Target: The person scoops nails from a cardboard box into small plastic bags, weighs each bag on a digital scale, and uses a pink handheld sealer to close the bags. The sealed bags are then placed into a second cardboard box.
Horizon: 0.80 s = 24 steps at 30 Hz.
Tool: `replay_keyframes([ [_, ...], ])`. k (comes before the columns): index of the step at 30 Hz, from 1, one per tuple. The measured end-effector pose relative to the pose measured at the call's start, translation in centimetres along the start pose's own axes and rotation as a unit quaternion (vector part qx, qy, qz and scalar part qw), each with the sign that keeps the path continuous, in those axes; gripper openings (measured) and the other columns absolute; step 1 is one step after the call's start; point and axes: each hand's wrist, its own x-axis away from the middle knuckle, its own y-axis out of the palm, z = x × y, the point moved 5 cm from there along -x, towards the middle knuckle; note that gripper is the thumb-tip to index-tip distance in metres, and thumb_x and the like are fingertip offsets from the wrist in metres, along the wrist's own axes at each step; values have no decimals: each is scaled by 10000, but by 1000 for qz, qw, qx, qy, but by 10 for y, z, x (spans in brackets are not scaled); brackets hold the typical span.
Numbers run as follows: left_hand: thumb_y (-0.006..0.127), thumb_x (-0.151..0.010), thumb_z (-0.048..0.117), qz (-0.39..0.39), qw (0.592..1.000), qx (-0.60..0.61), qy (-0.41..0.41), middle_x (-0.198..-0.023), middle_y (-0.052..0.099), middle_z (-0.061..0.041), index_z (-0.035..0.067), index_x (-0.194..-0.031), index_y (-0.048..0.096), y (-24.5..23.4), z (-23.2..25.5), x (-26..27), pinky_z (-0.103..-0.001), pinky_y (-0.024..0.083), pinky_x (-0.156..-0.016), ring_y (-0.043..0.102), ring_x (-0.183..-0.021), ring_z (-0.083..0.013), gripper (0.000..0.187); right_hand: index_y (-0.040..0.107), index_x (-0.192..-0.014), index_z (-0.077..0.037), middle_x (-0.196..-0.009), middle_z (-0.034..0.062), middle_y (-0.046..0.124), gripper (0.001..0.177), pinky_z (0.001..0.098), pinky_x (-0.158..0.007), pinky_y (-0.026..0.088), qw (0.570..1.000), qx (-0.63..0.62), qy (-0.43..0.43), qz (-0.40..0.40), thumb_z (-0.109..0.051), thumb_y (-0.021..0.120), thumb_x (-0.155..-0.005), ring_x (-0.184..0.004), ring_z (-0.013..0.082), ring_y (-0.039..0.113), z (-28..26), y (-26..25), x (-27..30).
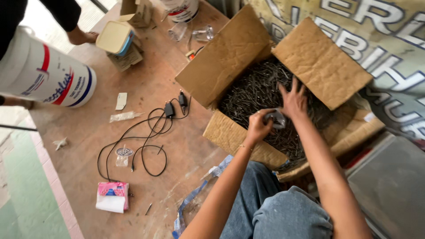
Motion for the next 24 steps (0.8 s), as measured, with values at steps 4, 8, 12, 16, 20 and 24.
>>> replay_keyframes([
  [4,608,-687,15,1,1000,-1,16,-932,661,-116,114,-1041,672,-3,2,-3,-346,531,-708,650,-848,-298,373,376,-1412,-238,-1476,251,133,919,640,-820,481,997,40,25,-60,-193,836,-618,-1251,547,269,-3,12,-12],
  [8,595,-695,-5,0,999,24,23,-933,669,-86,119,-1027,679,-7,12,0,-321,524,-729,647,-860,-282,364,491,-1293,-348,-1350,180,239,887,541,-735,511,996,74,43,-32,-256,891,-506,-1103,481,402,9,26,-24],
  [12,590,-687,-6,-4,999,24,32,-930,670,-63,144,-1023,683,-10,11,-2,-308,526,-737,649,-867,-258,379,534,-1174,-345,-1263,183,278,592,462,-635,553,996,77,19,39,-102,773,-690,-1055,493,435,9,34,-26],
  [16,587,-683,-9,-4,999,28,33,-933,670,-72,137,-1028,682,-15,17,-3,-318,526,-734,648,-868,-270,387,569,-1093,-292,-1206,197,344,396,453,-608,557,997,54,-9,63,-61,668,-788,-953,467,531,9,35,-21],
  [20,575,-671,-26,-3,998,42,50,-919,668,-109,100,-1009,682,-16,20,-5,-345,526,-750,646,-876,-303,376,575,-1097,-351,-1215,207,422,313,416,-551,527,982,151,-25,113,-115,592,-892,-971,438,504,4,29,-17],
  [24,558,-665,-36,-10,997,47,59,-918,668,-130,84,-999,680,-21,26,-5,-364,526,-772,646,-890,-322,376,600,-1062,-369,-1237,180,421,276,424,-569,548,993,99,2,70,-141,562,-912,-941,441,522,8,24,-23],
])
